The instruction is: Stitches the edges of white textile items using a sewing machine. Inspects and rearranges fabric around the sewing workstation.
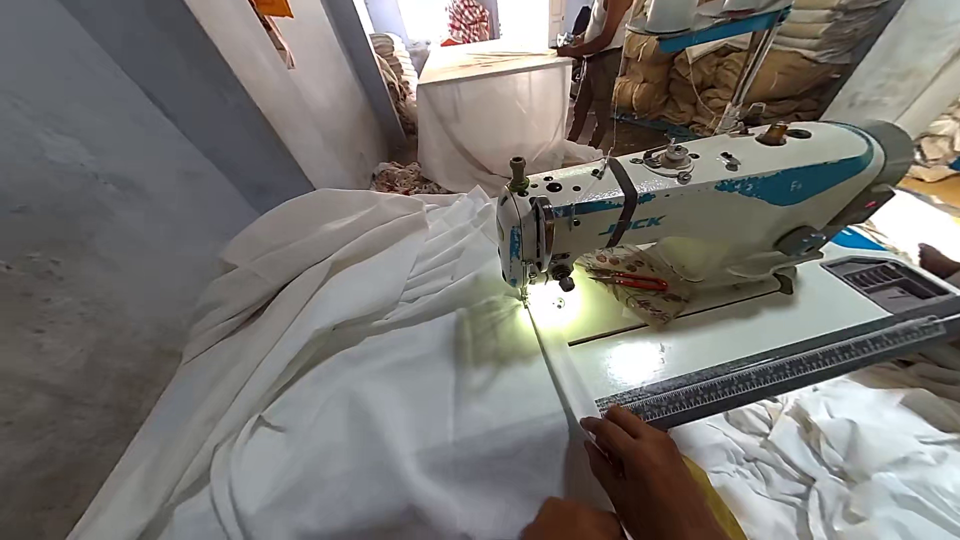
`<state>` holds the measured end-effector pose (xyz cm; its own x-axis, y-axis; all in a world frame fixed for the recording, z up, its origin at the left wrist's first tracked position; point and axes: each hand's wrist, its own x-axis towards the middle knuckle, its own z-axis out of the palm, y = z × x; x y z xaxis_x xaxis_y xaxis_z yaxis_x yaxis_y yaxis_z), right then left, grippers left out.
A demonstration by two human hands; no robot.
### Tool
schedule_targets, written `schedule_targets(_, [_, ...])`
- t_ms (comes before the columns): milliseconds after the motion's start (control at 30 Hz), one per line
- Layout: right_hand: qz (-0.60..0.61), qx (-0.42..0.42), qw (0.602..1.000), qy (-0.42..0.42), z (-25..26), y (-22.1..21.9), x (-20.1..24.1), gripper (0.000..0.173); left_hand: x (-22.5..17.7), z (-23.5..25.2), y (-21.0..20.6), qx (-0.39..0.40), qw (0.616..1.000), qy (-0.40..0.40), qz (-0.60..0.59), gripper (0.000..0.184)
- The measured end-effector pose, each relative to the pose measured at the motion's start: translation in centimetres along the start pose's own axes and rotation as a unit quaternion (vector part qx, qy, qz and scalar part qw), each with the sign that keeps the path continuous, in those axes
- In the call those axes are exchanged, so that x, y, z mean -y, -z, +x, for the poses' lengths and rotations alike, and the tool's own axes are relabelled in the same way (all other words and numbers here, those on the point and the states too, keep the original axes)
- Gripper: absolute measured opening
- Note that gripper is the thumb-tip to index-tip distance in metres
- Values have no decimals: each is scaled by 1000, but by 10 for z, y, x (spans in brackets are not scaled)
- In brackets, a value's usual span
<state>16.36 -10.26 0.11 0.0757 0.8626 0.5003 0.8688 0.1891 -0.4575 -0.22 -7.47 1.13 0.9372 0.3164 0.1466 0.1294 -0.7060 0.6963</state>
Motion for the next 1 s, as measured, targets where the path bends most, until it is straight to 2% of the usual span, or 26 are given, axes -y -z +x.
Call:
schedule_targets(67, [1,-19,1000,12,-6,-1,0,13,20,-10,-2,-211,973,-26,87,33])
schedule_targets(100, [4,-18,1000,16,-9,-2,0,12,32,-14,0,-253,956,-13,150,40])
schedule_targets(133, [5,-15,1000,20,-11,-4,-1,13,46,-18,0,-256,941,4,219,50])
schedule_targets(200, [4,-3,1000,24,-14,-7,0,14,63,-24,-10,-234,912,23,337,59])
schedule_targets(300, [8,5,1000,16,-12,-11,0,19,66,-28,-13,-206,901,32,380,56])
schedule_targets(533, [64,35,997,-1,2,-14,-2,21,70,-5,45,-95,945,80,303,72])
schedule_targets(633, [60,45,997,4,2,-13,-1,23,90,5,69,-79,955,68,279,73])
schedule_targets(767, [24,40,999,16,-3,-15,4,29,117,18,97,-56,963,14,262,80])
schedule_targets(833, [11,42,999,12,-6,-15,5,33,101,19,96,-48,958,72,274,75])
schedule_targets(933, [18,70,997,-28,-9,-7,7,40,29,7,73,-41,907,318,274,65])
schedule_targets(1000, [92,87,990,-60,-13,3,3,40,5,-16,58,-71,865,421,266,73])
